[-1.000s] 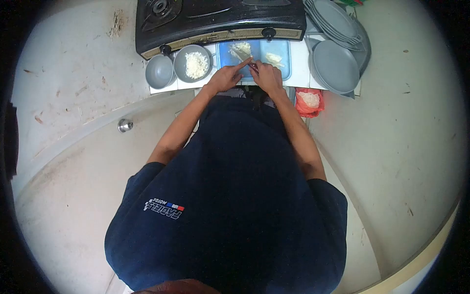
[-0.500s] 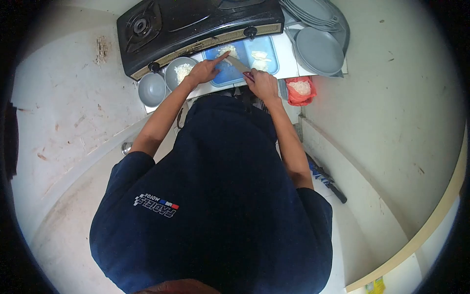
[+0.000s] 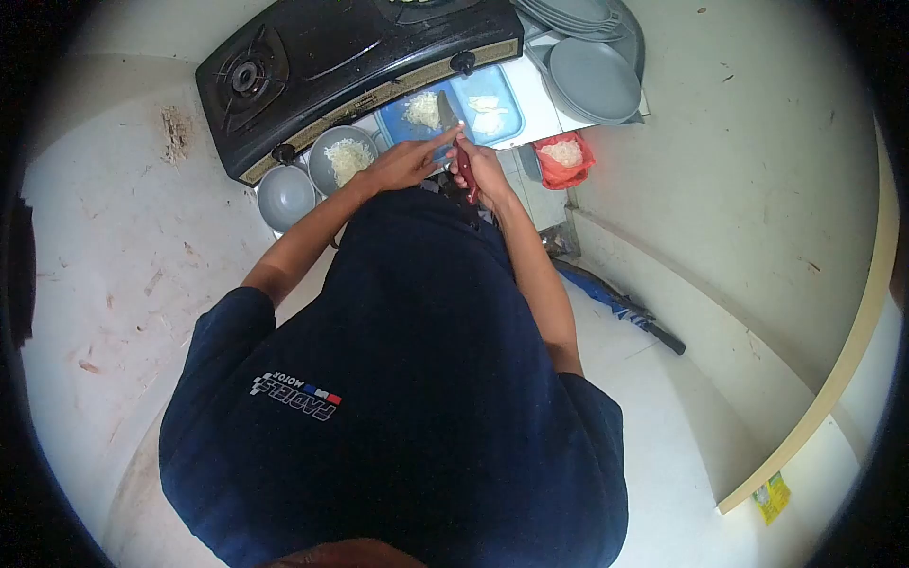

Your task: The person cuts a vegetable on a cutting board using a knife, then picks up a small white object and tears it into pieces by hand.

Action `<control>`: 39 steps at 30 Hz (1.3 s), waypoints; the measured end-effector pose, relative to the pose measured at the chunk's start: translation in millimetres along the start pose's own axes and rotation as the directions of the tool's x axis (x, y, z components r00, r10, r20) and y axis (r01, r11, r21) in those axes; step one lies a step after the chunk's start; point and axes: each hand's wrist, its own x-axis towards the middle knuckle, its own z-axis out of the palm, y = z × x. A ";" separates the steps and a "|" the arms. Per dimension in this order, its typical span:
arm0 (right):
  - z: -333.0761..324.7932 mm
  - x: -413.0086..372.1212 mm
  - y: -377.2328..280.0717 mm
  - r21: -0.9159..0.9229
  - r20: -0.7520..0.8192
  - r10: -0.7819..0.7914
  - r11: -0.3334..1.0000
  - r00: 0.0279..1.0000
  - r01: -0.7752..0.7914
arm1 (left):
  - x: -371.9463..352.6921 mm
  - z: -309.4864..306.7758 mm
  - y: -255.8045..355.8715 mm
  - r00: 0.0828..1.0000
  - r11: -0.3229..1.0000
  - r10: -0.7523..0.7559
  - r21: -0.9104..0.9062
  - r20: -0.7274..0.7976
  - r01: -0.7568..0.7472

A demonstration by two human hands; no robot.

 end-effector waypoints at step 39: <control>-40.4 -88.9 108.1 0.276 -0.552 0.000 0.944 0.834 0.183 | 153.1 60.9 -53.4 0.969 0.884 0.243 0.399 0.054 -0.244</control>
